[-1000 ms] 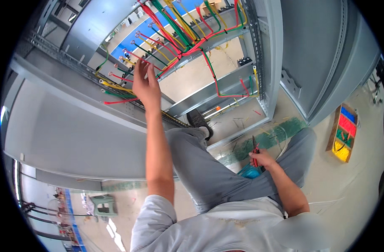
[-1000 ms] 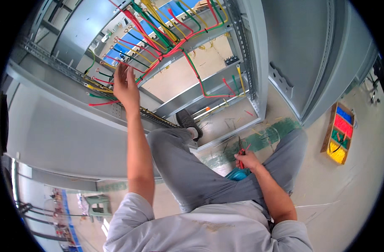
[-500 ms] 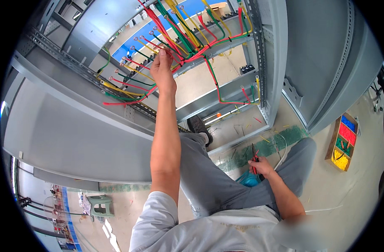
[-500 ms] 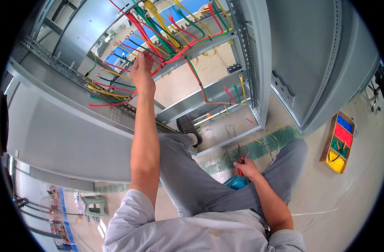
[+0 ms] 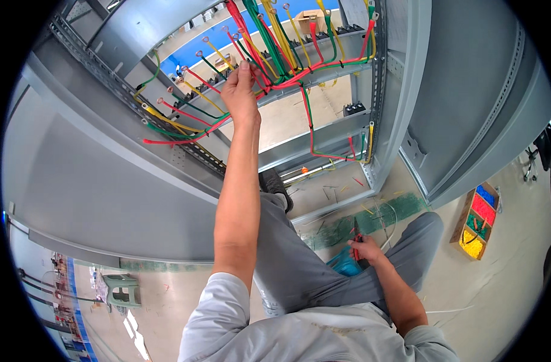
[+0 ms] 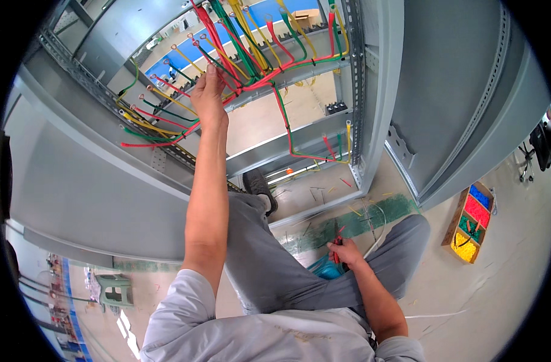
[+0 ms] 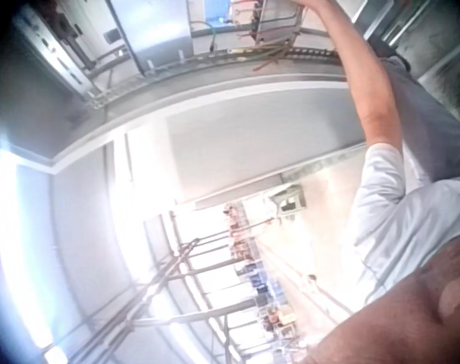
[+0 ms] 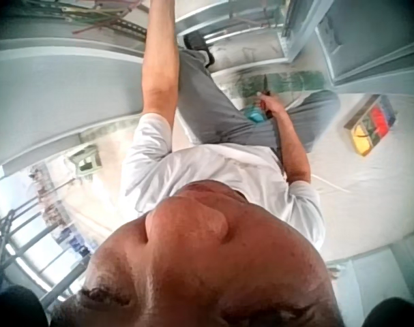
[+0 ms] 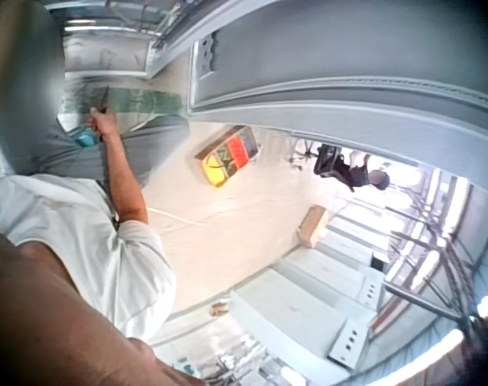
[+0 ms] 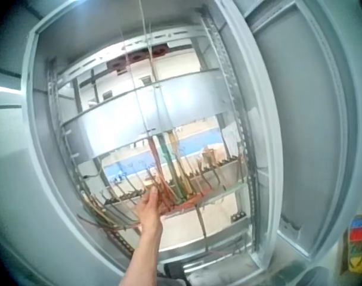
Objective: The person sits on the floor in front of an open electrical panel and uses pliers to strip and crimp the ends of multiple colored wires. The person then picks up a small white connector and attaches it to a wire.
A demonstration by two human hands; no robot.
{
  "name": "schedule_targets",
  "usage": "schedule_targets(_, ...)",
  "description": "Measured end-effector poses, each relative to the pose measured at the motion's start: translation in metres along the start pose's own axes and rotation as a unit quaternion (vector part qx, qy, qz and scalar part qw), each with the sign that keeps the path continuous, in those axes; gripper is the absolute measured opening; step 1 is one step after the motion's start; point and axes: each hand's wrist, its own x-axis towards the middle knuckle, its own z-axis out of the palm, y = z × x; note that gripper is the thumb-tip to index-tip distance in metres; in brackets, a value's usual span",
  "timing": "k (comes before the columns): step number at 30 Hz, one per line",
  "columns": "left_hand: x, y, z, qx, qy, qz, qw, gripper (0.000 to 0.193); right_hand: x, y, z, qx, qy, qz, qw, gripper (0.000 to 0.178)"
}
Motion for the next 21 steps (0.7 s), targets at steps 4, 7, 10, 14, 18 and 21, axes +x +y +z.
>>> schedule_targets(4, -0.002, 0.003, 0.002, 0.021, 0.008, 0.005, 1.0, 0.031, 0.007, 0.009, -0.004, -0.004, -0.015, 0.006, 1.0, 0.026)
schedule_targets(7, -0.009, 0.007, 0.002, 0.069, -0.01, 0.053, 0.996, 0.034, 0.002, -0.001, 0.002, -0.017, 0.006, 0.022, 1.0, 0.027)
schedule_targets(10, -0.009, 0.016, 0.001, 0.065, -0.03, 0.124, 0.99, 0.038, -0.002, -0.002, 0.006, -0.009, 0.008, 0.026, 1.0, 0.029)
schedule_targets(14, -0.001, 0.038, 0.008, 0.124, -0.066, 0.174, 0.975, 0.041, 0.0, 0.001, 0.004, -0.011, 0.003, 0.032, 0.999, 0.028)
schedule_targets(18, 0.012, 0.042, 0.001, 0.141, -0.115, 0.164, 0.97, 0.047, 0.0, 0.006, 0.003, 0.0, -0.001, 0.018, 1.0, 0.029)
schedule_targets(21, 0.016, 0.042, 0.001, 0.133, -0.117, 0.169, 0.97, 0.04, 0.003, 0.009, 0.0, -0.029, 0.003, 0.031, 0.999, 0.028)
